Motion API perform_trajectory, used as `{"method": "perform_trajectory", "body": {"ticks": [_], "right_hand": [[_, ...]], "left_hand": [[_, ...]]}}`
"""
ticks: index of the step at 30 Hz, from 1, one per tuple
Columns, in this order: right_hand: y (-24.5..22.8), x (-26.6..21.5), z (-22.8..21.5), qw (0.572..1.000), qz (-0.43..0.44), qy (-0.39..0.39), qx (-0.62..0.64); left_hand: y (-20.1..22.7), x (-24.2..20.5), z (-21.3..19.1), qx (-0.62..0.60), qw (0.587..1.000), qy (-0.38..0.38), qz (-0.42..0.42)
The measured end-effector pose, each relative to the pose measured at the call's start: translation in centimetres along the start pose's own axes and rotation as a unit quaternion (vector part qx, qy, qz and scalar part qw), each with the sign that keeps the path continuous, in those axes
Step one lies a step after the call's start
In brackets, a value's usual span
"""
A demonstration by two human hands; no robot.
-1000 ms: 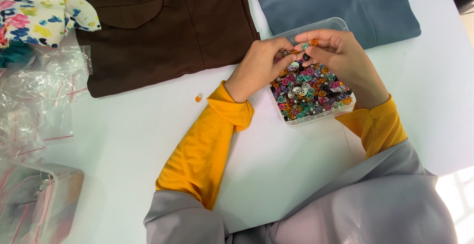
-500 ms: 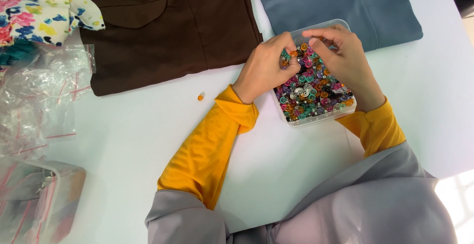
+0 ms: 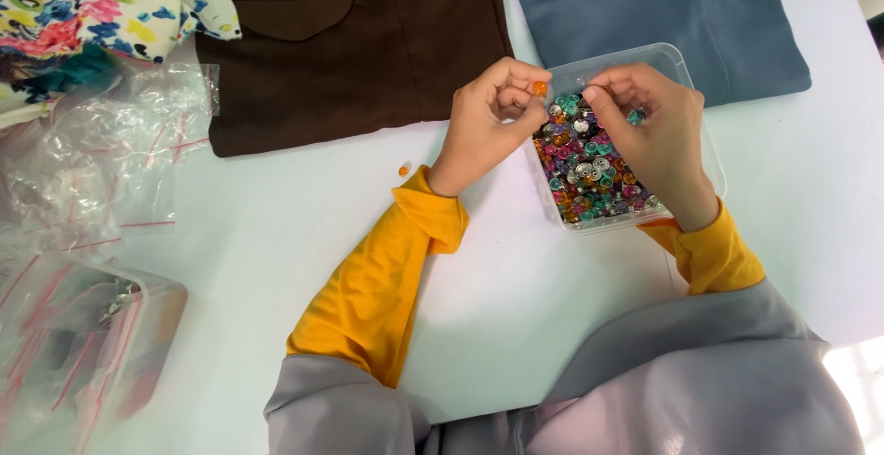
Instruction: Sorting various colored buttons from a large container and placing them into small individual plastic bags.
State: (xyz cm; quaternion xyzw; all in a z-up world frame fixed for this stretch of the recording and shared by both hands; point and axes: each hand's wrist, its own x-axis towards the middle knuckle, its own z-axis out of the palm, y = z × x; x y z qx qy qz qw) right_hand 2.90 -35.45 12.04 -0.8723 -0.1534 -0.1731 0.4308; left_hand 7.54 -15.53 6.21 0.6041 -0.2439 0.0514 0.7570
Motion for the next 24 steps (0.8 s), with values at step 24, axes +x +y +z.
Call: {"method": "perform_trajectory", "body": {"ticks": [24], "right_hand": [[-4.9,-3.6,21.6,0.956,-0.274,-0.036,-0.101]], "left_hand": [[5.3,-14.2,-20.1,0.503,0.864,-0.002,-0.008]]}}
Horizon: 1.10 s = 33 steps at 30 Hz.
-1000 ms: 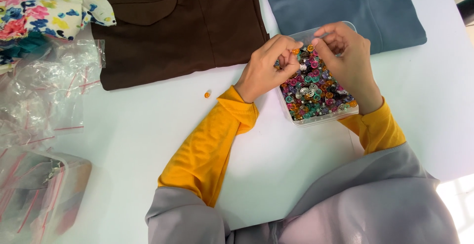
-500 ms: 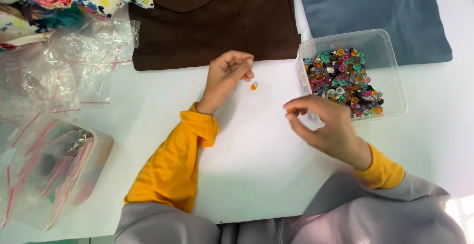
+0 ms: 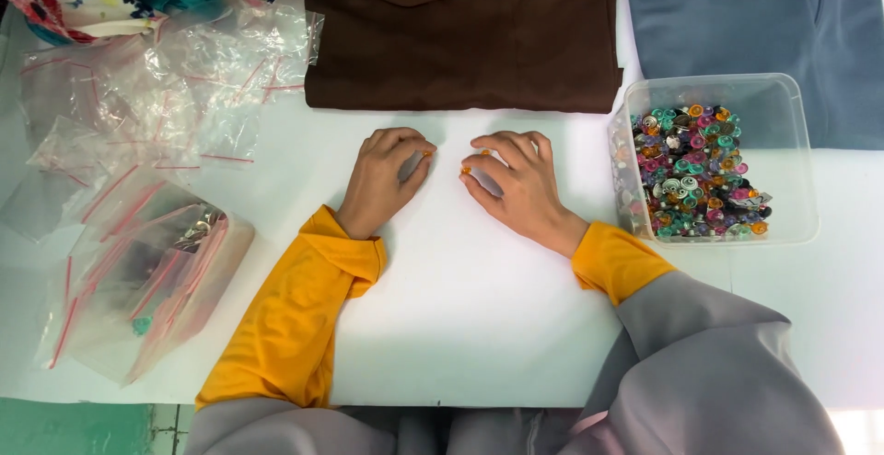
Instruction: Sorting various colored buttons from a large container and placing them into small individual plastic bags.
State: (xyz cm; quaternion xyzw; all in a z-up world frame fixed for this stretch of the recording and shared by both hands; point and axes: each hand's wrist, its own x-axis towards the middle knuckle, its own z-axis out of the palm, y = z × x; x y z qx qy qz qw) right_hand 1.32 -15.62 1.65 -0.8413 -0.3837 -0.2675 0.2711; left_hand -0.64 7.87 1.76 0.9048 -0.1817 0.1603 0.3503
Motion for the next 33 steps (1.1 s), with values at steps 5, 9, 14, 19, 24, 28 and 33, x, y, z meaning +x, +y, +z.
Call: {"method": "perform_trajectory", "body": {"ticks": [5,9,14,19,24,28,33], "right_hand": [[0.1,1.0,2.0,0.999,0.015,-0.020,-0.030],[0.2,1.0,2.4,0.999,0.018,-0.025,-0.037],[0.6,1.1,3.4,0.999,0.006,-0.033,-0.035],[0.7,1.1,3.9,0.999,-0.004,-0.020,-0.042],[0.8,0.6,3.6,0.998,0.020,-0.050,-0.033],[1.2,0.3,1.4,0.997,0.040,-0.052,-0.039],[2.6,-0.8,0.3,0.994,0.070,-0.053,-0.063]], "left_hand": [[-1.3,-0.5,1.1,0.026,1.000,0.001,-0.007],[-0.6,-0.5,0.8,0.050,0.999,0.002,-0.020],[-1.5,-0.8,1.3,0.063,0.996,0.048,-0.045],[-1.3,-0.7,1.2,0.066,0.995,0.054,-0.052],[-1.3,-0.8,1.4,0.067,0.994,0.052,-0.061],[-1.2,-0.8,1.3,0.074,0.994,0.050,-0.063],[-1.3,-0.9,1.5,0.095,0.992,0.052,-0.064]]}}
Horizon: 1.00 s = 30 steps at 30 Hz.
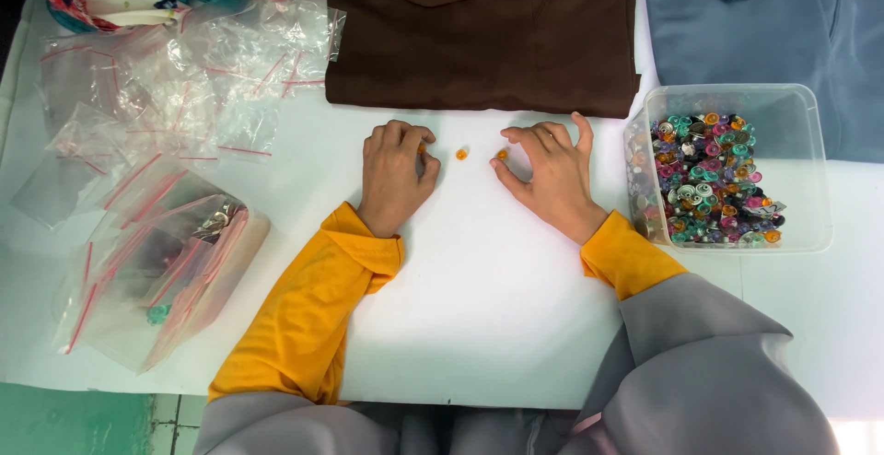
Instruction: Sorting various colored buttons from a large container and placing them into small individual plastic bags.
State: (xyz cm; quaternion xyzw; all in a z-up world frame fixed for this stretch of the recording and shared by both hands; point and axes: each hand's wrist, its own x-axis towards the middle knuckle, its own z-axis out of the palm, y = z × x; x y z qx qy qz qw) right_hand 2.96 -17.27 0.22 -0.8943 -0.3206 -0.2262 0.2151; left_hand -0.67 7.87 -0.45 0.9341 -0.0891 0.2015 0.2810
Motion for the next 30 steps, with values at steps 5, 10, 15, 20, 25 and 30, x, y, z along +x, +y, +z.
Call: {"method": "perform_trajectory", "body": {"ticks": [5,10,15,20,25,30], "right_hand": [[-0.2,-0.2,0.2,1.000,-0.016,0.005,0.003],[-0.3,-0.3,0.2,1.000,-0.017,0.009,0.008],[-0.6,-0.2,-0.4,1.000,-0.005,0.002,0.023],[0.0,-1.0,-1.7,0.999,0.033,0.007,0.021],[0.8,-2.2,-2.8,0.997,0.075,-0.011,0.002],[1.2,-2.8,-2.5,0.996,0.090,-0.024,0.008]], "left_hand": [[-0.3,-0.1,0.2,0.021,1.000,-0.003,0.012],[-0.3,-0.2,0.2,0.026,0.999,-0.002,0.018],[-0.3,-0.2,0.1,0.035,0.999,-0.001,0.020],[-0.1,-0.2,0.1,0.048,0.998,0.004,0.029],[0.0,-0.1,-0.1,0.047,0.998,0.006,0.028],[0.0,-0.1,-0.1,0.046,0.999,-0.002,0.021]]}}
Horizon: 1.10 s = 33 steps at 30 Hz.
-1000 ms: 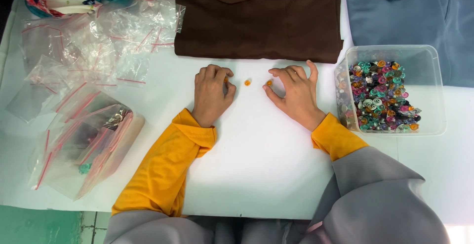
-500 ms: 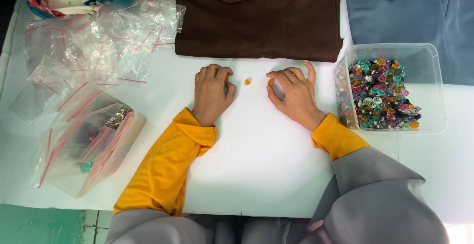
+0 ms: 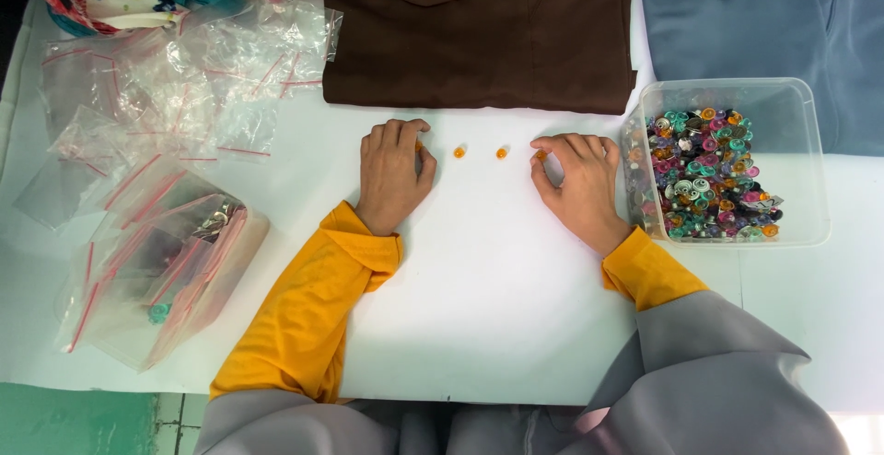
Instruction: Sorting various colored buttons from a large container and placing them into small individual plastic bags.
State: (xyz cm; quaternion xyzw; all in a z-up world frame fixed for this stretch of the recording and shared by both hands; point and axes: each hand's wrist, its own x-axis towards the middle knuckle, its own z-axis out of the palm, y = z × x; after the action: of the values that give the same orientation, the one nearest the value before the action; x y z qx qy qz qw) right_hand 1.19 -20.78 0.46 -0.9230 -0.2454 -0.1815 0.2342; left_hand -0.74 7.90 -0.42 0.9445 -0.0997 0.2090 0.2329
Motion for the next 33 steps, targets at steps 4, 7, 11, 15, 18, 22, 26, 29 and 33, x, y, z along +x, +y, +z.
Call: {"method": "perform_trajectory", "body": {"ticks": [4,7,11,15,18,22,26,29,33], "right_hand": [[0.0,-0.1,-0.3,1.000,0.011,0.007,0.001],[0.0,-0.1,-0.7,1.000,0.018,0.023,-0.010],[0.0,-0.3,-1.0,0.999,0.015,0.031,-0.012],[-1.1,-0.1,-2.3,0.998,-0.012,0.055,0.017],[-1.9,-1.6,-3.1,0.995,-0.045,0.068,0.054],[-3.1,-4.8,-4.3,0.979,-0.143,0.144,0.033],[-0.8,-6.0,-8.5,0.949,-0.219,0.214,-0.079],[2.6,-4.5,-13.0,0.963,-0.181,0.175,-0.092],[5.9,-2.4,-18.7,0.987,0.087,-0.137,-0.002]], "left_hand": [[0.1,0.0,-0.1,0.000,1.000,-0.001,-0.003],[0.2,0.0,-0.1,0.005,1.000,-0.006,-0.004],[0.3,-0.1,-0.2,0.011,1.000,-0.001,0.000],[0.3,-0.3,0.2,0.033,0.998,0.037,0.042],[2.1,-0.5,-0.2,0.094,0.982,0.087,0.138],[6.6,-2.3,1.4,0.036,0.968,0.109,0.224],[12.6,-1.9,2.2,-0.092,0.958,0.103,0.251],[18.2,0.8,2.2,-0.178,0.952,0.069,0.238],[23.9,5.4,3.5,-0.310,0.917,-0.130,0.213]]}}
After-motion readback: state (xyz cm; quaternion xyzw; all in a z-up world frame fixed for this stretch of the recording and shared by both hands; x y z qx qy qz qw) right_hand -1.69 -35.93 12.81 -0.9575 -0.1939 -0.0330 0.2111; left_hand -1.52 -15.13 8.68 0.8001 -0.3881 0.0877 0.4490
